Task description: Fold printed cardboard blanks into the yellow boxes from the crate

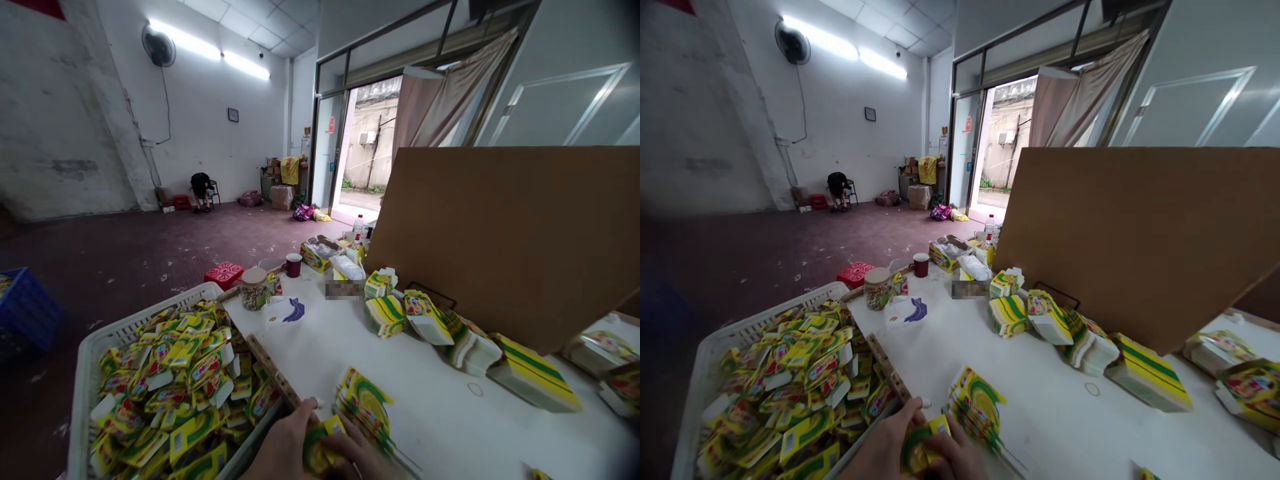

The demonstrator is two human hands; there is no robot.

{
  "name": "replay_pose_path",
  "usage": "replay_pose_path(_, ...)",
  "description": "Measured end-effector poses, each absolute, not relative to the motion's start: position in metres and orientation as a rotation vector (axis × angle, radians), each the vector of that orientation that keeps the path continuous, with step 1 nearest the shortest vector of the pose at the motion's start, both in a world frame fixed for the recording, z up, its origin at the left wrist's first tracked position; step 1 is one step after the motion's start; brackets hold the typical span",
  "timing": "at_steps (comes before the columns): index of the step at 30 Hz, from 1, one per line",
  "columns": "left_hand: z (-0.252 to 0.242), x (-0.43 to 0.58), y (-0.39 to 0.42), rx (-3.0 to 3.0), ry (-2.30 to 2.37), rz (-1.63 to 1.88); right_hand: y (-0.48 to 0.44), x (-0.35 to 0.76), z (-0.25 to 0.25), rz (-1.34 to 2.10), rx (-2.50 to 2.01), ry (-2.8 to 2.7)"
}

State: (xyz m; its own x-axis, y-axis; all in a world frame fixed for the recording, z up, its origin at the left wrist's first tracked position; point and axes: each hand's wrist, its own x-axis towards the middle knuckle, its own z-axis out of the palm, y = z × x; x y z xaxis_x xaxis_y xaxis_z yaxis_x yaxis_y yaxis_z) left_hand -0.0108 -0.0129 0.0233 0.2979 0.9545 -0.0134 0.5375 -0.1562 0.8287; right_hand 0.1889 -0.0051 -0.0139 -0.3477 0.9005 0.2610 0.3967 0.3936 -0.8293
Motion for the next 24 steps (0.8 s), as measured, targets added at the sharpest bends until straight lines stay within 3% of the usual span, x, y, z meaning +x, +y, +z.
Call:
replay_pose_path(6, 0.051, -0.006, -0.017, 1.95, 1.345, 0.752, -0.01, 0.19, 0.0, 0.866, -1.24, -1.913)
replay_pose_path(13, 0.028, -0.027, -0.017, 1.917, 1.545, 0.749, -0.011, 0.191, -0.014, 0.99, -1.234, -1.665)
replay_pose_path(16, 0.014, -0.075, -0.014, 1.837, 2.0, 0.818, -0.003, 0.222, -0.017, 0.731, -1.57, -1.617)
replay_pose_path(19, -0.003, -0.112, -0.008, 1.831, 2.487, 0.654, 0.006, 0.242, -0.024, 0.547, -1.78, -1.553)
replay_pose_path(24, -0.026, -0.092, -0.011, 1.965, 1.984, 0.762, 0.023, 0.23, -0.037, 0.398, -1.944, -1.518)
